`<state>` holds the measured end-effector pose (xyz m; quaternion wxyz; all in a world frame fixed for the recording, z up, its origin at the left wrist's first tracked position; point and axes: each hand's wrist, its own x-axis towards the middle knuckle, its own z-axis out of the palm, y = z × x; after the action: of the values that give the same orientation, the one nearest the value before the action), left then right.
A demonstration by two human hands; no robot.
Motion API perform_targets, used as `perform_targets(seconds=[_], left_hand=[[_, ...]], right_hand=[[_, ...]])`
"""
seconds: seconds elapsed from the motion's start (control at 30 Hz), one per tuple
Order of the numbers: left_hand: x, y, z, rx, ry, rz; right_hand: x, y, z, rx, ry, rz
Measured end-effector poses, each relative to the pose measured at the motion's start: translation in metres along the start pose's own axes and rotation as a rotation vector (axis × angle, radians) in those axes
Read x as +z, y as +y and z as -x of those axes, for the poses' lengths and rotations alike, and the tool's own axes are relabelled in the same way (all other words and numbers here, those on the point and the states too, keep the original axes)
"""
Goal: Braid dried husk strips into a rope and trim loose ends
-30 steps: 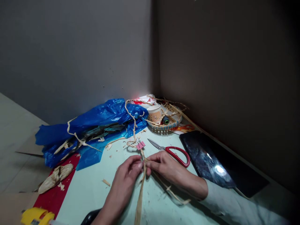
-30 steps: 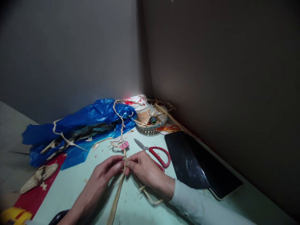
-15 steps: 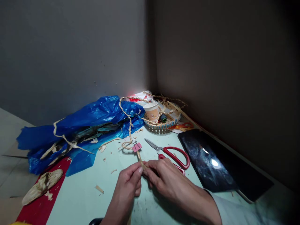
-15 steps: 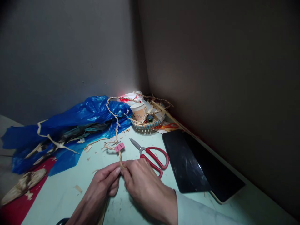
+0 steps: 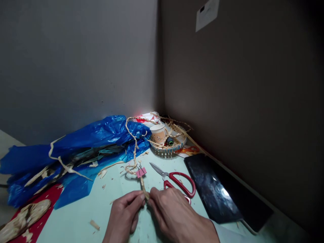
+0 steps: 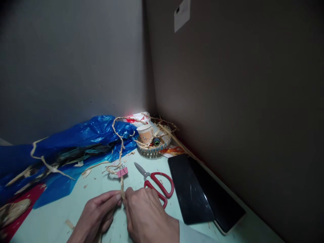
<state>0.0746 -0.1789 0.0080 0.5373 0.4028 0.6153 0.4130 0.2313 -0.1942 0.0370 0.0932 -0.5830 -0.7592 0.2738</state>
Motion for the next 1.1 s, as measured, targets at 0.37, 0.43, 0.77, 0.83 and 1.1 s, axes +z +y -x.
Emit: perform_targets(seconds=[0.37, 0.43, 0.77, 0.83, 1.1], left_hand=[[-0.001, -0.002, -0.001, -0.151, -0.106, 0.097], [0.0, 0.001, 0.002, -0.142, -0.101, 0.095], [0.0, 0.01, 0.007, -0.122, -0.132, 0.118], [0.0, 0.009, 0.007, -0.128, -0.125, 0.122], [-0.001, 0.009, 0.007, -0.114, -0.16, 0.057]], right_hand=[[-0.022, 0.009, -0.002, -0.094, -0.042, -0.191], [-0.031, 0.017, -0.002, -0.189, -0.092, -0.289], [-0.058, 0.051, 0.0, -0.23, -0.331, -0.523], [-0.072, 0.059, 0.0, -0.259, -0.288, -0.449], [-0.114, 0.096, -0.053, 0.171, 0.429, 0.288]])
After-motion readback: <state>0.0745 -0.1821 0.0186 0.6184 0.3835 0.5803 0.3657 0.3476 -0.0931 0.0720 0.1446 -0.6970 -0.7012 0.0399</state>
